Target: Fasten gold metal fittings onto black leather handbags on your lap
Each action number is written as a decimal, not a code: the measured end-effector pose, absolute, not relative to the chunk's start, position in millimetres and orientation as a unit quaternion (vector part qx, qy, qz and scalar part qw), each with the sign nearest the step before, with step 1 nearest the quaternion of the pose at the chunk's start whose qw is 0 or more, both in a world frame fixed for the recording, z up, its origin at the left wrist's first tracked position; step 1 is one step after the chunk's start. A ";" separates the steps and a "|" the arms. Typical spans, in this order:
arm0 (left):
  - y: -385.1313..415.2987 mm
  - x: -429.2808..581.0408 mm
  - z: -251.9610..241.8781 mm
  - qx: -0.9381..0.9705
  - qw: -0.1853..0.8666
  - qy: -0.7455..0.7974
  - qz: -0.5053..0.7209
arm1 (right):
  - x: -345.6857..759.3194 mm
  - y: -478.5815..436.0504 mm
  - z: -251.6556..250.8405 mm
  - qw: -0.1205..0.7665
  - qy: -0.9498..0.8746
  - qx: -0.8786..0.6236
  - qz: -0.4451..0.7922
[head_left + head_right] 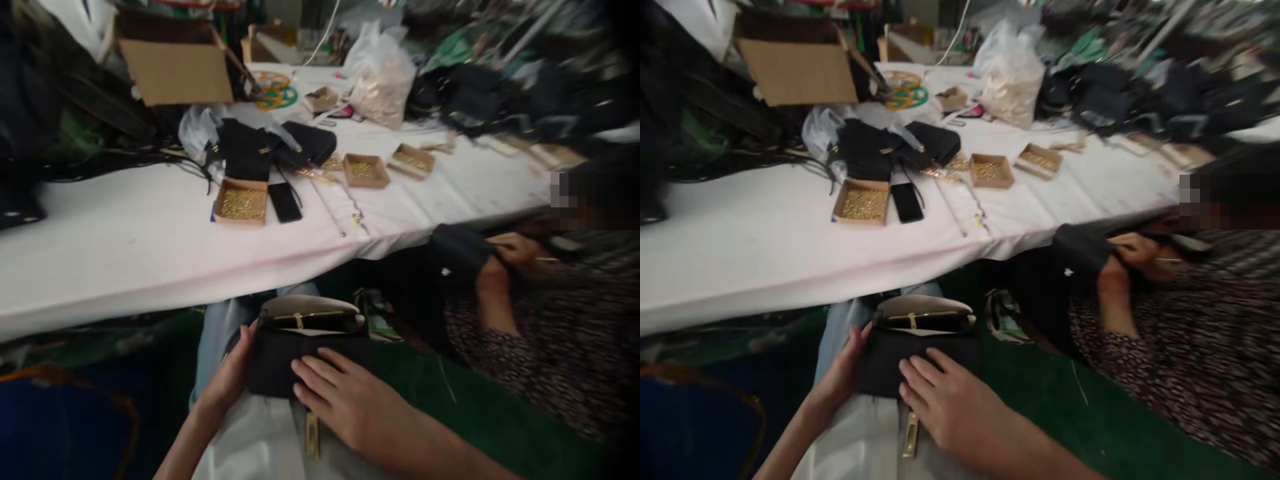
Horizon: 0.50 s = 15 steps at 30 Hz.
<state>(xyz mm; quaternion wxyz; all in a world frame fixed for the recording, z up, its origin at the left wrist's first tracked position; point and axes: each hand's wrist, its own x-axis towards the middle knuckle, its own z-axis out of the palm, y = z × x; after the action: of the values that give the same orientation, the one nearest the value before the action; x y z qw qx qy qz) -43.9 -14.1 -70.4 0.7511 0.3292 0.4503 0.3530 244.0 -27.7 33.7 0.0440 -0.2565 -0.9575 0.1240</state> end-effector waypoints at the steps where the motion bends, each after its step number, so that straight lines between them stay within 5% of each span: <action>1: -19.5 -51.7 -73.0 0.311 0.759 0.442 0.362 | 243.0 -31.7 20.2 0.042 -0.958 -0.256 0.125; 7: 4.4 -41.6 -67.2 0.411 0.717 0.464 0.318 | 239.7 -43.2 -7.5 0.037 -0.955 -0.249 0.158; 12: 9.9 -37.0 -67.3 0.460 0.669 0.503 0.297 | 244.9 -20.6 29.6 0.047 -0.919 -0.230 0.316; 15: 8.7 -41.4 -71.7 0.463 0.688 0.478 0.290 | 248.2 3.2 56.6 0.131 -0.859 -0.244 0.430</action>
<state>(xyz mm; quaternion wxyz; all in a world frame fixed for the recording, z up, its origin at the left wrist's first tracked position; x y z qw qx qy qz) -41.4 8.7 -71.7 0.6876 0.4631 0.4783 0.2897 248.2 3.2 56.6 0.1305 -0.2440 -0.8592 0.4304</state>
